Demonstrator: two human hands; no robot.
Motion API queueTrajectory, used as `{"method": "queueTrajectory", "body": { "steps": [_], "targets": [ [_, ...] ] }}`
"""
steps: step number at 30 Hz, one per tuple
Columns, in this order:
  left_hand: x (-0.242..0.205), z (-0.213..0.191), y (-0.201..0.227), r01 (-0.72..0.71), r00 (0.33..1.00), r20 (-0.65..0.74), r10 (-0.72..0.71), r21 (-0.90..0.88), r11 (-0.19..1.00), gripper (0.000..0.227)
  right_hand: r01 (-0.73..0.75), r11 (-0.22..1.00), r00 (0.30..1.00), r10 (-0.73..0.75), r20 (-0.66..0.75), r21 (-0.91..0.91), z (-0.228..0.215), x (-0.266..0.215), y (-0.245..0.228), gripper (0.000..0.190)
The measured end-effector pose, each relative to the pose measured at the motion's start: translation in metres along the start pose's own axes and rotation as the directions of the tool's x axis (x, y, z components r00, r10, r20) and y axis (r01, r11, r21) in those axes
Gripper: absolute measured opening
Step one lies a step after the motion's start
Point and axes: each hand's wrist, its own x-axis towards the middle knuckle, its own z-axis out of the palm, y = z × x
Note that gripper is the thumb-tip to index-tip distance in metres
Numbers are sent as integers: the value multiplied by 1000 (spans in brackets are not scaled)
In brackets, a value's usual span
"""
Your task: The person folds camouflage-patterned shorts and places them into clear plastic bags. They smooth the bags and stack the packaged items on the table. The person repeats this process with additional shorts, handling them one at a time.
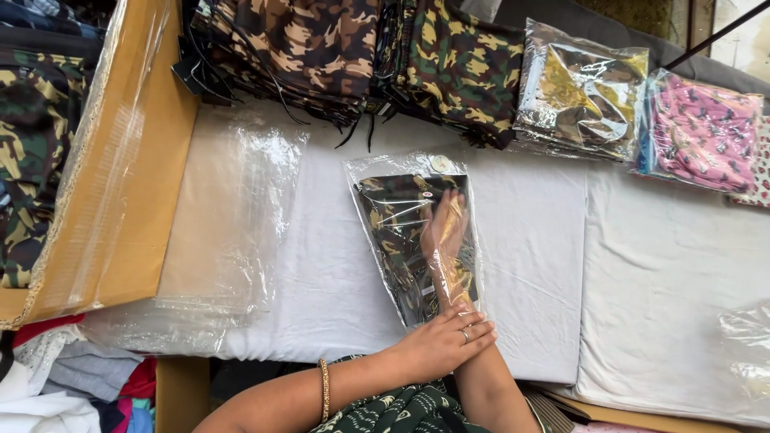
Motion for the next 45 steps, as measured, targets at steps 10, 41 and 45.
{"method": "queueTrajectory", "body": {
  "steps": [10, 41, 45],
  "targets": [
    [-4, -9, -1, 45, 996, -62, -62, -245, 968, 54, 147, 982, 976, -125, 180, -116, -10, 30, 16, 78],
    [-103, 97, -133, 515, 307, 217, -927, -857, -30, 33, 430, 901, 877, -433, 209, 62, -75, -78, 18, 59],
    [-92, 77, -122, 412, 400, 271, -876, -906, -92, 26, 533, 834, 830, -549, 103, 144, -15, -20, 9, 61]
  ]
}}
